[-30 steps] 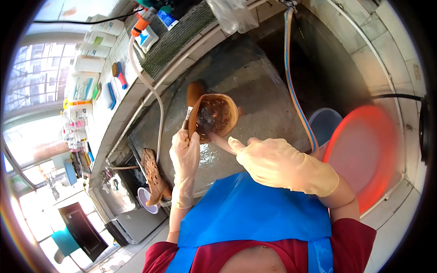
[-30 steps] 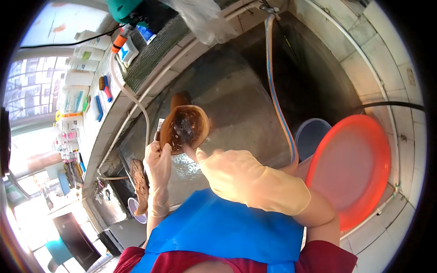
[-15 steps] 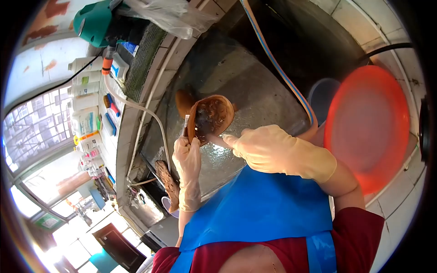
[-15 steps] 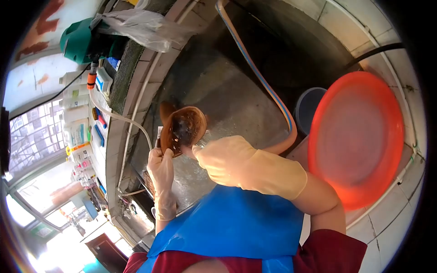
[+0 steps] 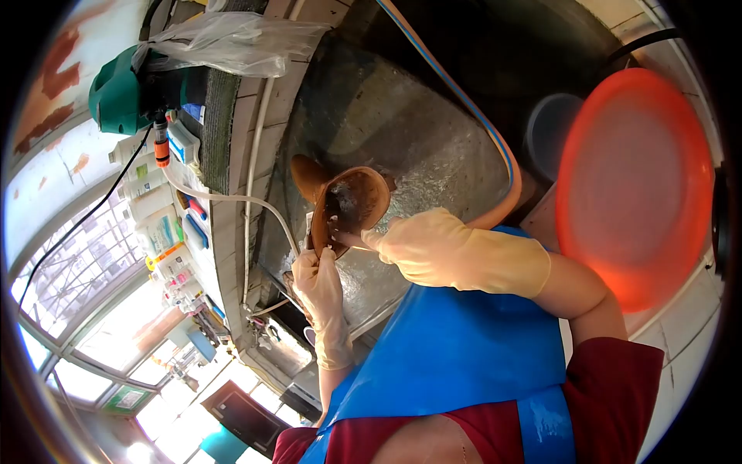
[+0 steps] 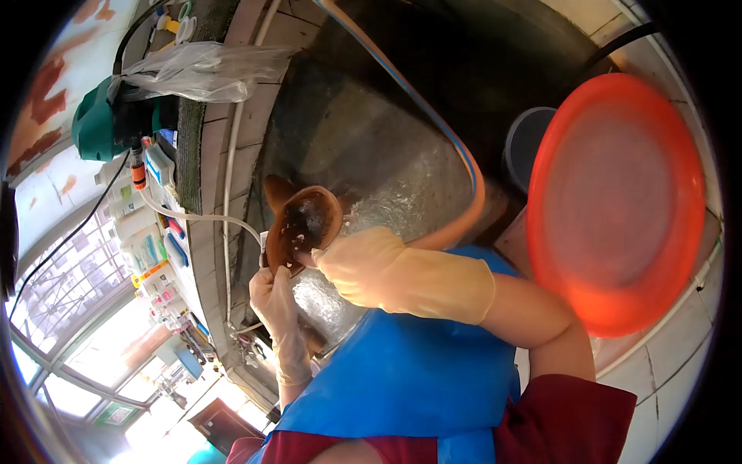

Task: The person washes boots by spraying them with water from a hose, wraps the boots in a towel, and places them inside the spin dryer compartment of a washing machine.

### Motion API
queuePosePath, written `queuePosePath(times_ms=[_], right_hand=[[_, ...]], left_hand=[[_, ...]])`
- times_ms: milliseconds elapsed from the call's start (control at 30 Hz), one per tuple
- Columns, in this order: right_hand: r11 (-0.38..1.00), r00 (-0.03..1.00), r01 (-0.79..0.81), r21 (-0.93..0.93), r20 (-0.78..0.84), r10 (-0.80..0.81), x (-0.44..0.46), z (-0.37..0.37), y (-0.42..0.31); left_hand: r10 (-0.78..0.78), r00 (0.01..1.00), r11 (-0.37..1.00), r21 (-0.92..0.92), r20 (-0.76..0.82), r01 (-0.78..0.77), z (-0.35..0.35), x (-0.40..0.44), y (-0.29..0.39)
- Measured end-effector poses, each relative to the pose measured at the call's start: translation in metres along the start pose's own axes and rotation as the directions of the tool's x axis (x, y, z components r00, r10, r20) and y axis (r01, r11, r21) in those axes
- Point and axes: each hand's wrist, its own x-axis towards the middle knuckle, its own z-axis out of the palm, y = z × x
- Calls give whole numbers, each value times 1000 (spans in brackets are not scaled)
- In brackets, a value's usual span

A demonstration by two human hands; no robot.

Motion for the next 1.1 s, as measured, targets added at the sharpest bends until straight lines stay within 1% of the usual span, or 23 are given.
queuePosePath(times_ms=[67, 167, 300, 400, 467, 500, 533, 567, 600, 667, 700, 767, 800, 867, 900, 967, 1033, 1100], right_hand=[[1000, 998, -14, -5, 58, 14, 3, 0, -1], [1000, 999, -8, -20, 47, 9, 4, 2, 0], [1000, 997, -13, -1, 75, 13, 9, 4, 4], [999, 993, 19, -39, 116, -14, 14, 12, 8], [996, 998, 3, -87, 63, 3, 21, 27, 13], [996, 998, 2, -85, 62, 3, 21, 26, 12], [997, 999, -33, -72, 29, 35, 21, 23, 11], [996, 998, -67, -58, -3, 67, 22, 22, 11], [996, 998, -65, -57, -3, 65, 23, 26, 12], [998, 995, -61, -17, -84, 59, 27, 39, 15], [998, 995, -61, -16, -84, 59, 28, 40, 14], [992, 995, -75, -105, -77, 67, 32, 41, 11], [991, 995, -79, -104, -76, 71, 35, 43, 11], [993, 985, -120, -9, -123, 118, 41, 49, 12], [992, 985, -123, -8, -125, 121, 43, 53, 12], [992, 973, -107, -66, -212, 91, 45, 58, 13], [991, 975, -127, -38, -191, 117, 45, 54, 12], [989, 975, -146, -12, -170, 142, 46, 56, 13]], left_hand=[[17, 999, 1000, -9, -30, -17, -2, 2, -5], [-14, 998, 999, -35, -53, 12, -2, 3, -5], [-15, 999, 1000, 14, -47, 15, -5, 2, -3], [-36, 997, 999, 22, -61, 38, -5, 1, -2], [-29, 997, 1000, 4, -69, 30, -5, 2, -12], [-22, 997, 1000, -17, -79, 21, -5, 3, -18], [-22, 997, 1000, -15, -78, 21, -6, 4, -22], [-40, 997, 999, -35, -69, 38, -7, 4, -25], [-58, 996, 997, -56, -61, 55, -8, 4, -26], [-38, 997, 998, -44, -73, 35, -7, 4, -24], [-18, 996, 999, -34, -84, 15, -6, 3, -23], [-27, 997, 999, -25, -73, 26, -5, 2, -20], [-36, 998, 999, -16, -60, 35, -4, 1, -17], [-31, 998, 999, -30, -52, 30, -3, -1, -8], [-27, 998, 999, -44, -48, 25, -3, -1, -6], [-32, 999, 998, -49, -40, 30, -3, -1, -7], [-39, 999, 998, -53, -34, 37, -4, -2, -9], [-13, 999, 1000, -21, -44, 12, -3, -1, -14]])
